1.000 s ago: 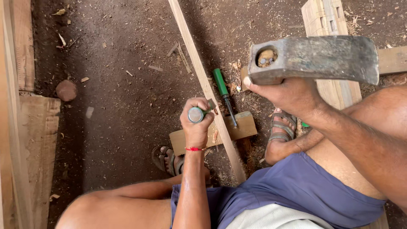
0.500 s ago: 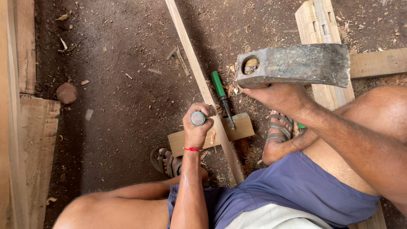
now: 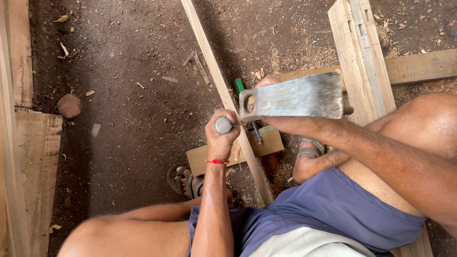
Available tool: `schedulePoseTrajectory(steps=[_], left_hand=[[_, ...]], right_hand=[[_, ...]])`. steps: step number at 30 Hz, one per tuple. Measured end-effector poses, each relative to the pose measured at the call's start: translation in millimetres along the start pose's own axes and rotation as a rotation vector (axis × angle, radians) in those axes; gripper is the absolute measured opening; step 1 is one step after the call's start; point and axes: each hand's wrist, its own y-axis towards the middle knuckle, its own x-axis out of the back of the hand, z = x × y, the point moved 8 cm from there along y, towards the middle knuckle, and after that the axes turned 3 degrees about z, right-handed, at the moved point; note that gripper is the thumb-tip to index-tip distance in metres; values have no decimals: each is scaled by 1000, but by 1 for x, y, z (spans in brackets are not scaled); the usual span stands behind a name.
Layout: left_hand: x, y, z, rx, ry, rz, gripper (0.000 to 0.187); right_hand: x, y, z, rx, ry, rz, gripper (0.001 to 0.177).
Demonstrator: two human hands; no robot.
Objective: The person chisels a piece of wood using a hammer and chisel.
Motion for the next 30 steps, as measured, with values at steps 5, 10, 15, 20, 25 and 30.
schedulePoseTrajectory(steps=[5, 10, 15, 20, 25, 30], left_hand=[[-6, 6, 11, 98, 8, -58, 31], [-6, 8, 21, 4, -54, -66, 20], [0, 9, 36, 19, -141, -131, 16], [-4, 11, 28, -126, 11, -65, 19], [-8, 14, 22, -94, 133, -104, 10], [-11, 13, 21, -129, 282, -93, 9]], right_hand=[[-4, -9, 48, 476, -481, -62, 24], [-23, 8, 30, 122, -575, 142, 27], [-38, 18, 18, 35, -705, 159, 30], [-25, -2, 35, 188, -561, 45, 36], [-43, 15, -1, -31, -760, 186, 32], [-26, 0, 20, 121, -552, 100, 32]])
